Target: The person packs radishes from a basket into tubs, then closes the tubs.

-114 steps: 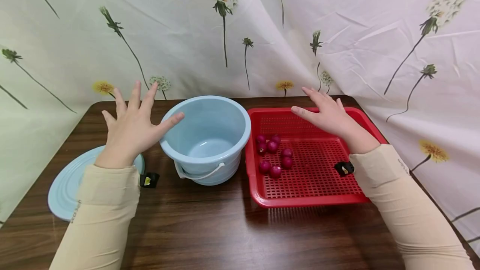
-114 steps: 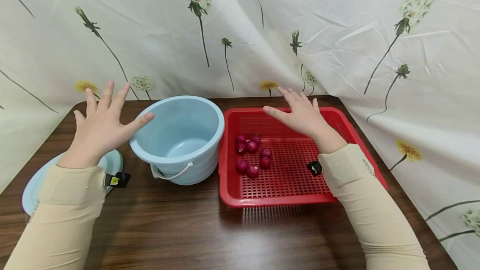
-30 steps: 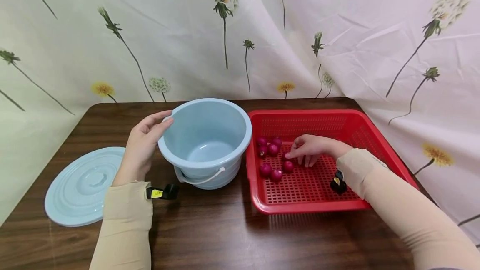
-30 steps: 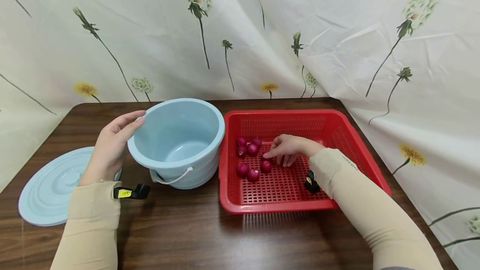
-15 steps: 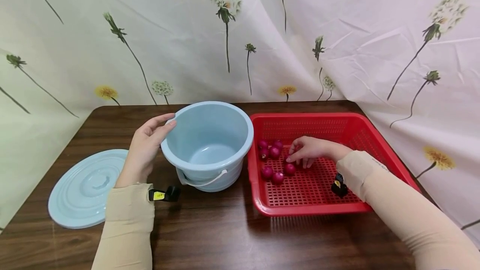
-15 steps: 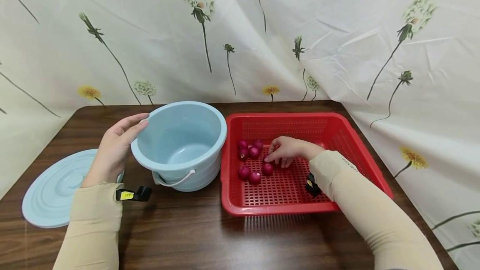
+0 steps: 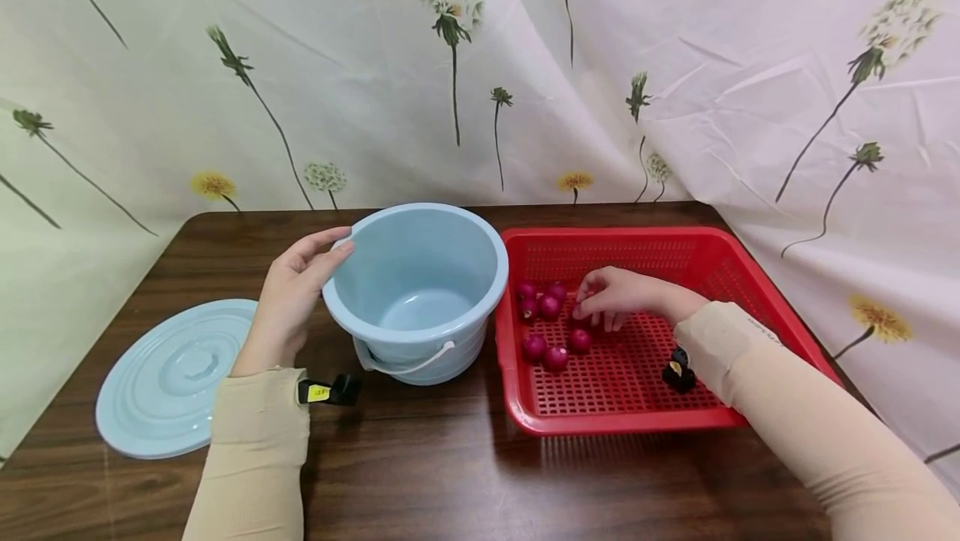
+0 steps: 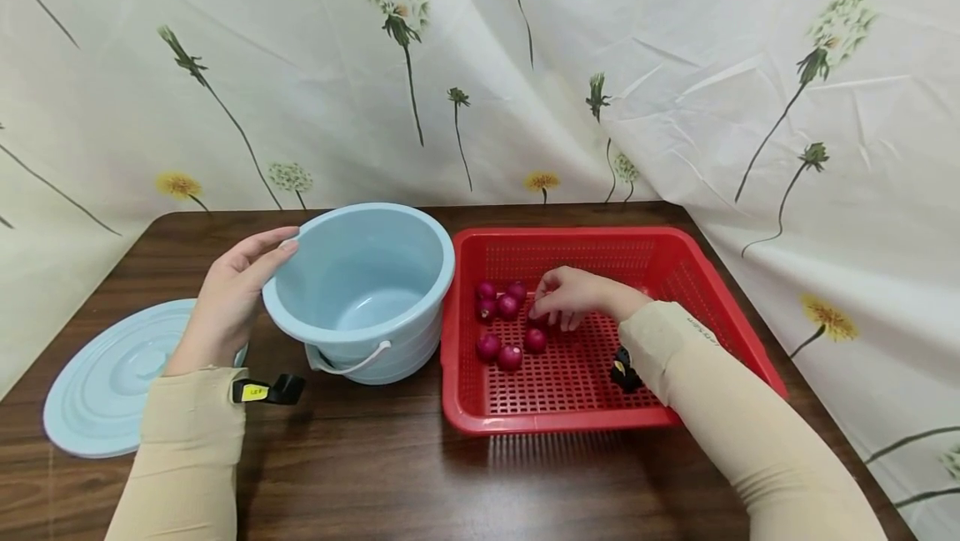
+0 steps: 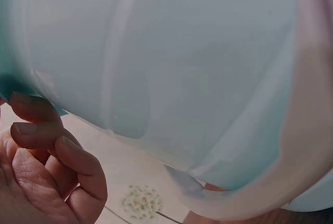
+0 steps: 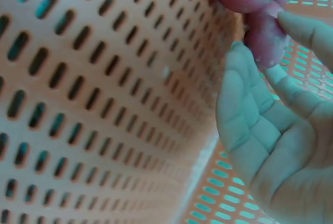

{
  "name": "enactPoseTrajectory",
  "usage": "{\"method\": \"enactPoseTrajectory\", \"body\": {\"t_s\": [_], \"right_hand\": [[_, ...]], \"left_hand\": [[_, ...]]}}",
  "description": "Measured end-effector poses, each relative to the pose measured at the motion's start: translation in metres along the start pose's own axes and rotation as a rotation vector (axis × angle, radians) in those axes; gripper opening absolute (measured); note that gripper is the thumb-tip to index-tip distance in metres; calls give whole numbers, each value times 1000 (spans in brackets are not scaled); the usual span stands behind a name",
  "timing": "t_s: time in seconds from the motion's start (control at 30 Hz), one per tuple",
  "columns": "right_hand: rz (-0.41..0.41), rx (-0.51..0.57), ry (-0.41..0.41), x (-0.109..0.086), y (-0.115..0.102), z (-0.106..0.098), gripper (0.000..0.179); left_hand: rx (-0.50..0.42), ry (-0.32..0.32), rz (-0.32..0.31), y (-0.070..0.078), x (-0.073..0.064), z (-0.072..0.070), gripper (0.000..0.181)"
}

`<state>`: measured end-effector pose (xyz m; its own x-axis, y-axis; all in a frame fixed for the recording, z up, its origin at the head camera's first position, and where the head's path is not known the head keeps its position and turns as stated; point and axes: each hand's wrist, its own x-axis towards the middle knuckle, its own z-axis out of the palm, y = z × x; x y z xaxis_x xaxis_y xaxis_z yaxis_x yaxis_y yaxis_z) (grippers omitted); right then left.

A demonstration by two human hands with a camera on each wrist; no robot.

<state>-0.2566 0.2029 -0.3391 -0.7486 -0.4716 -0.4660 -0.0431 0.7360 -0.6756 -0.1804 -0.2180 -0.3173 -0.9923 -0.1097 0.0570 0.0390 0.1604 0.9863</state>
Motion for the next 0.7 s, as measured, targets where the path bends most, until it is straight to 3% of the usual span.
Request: {"method": "enactPoseTrajectory", "body": {"t_s": [0.33,0.7], "right_hand": [[-110,91,101,-10,-28,-6,33],[-253,221,212,-17,-77,-10,29]], "left_hand": [[51,1,-6,0,0,1,54],[49,8,-1,0,1,0,54]]}}
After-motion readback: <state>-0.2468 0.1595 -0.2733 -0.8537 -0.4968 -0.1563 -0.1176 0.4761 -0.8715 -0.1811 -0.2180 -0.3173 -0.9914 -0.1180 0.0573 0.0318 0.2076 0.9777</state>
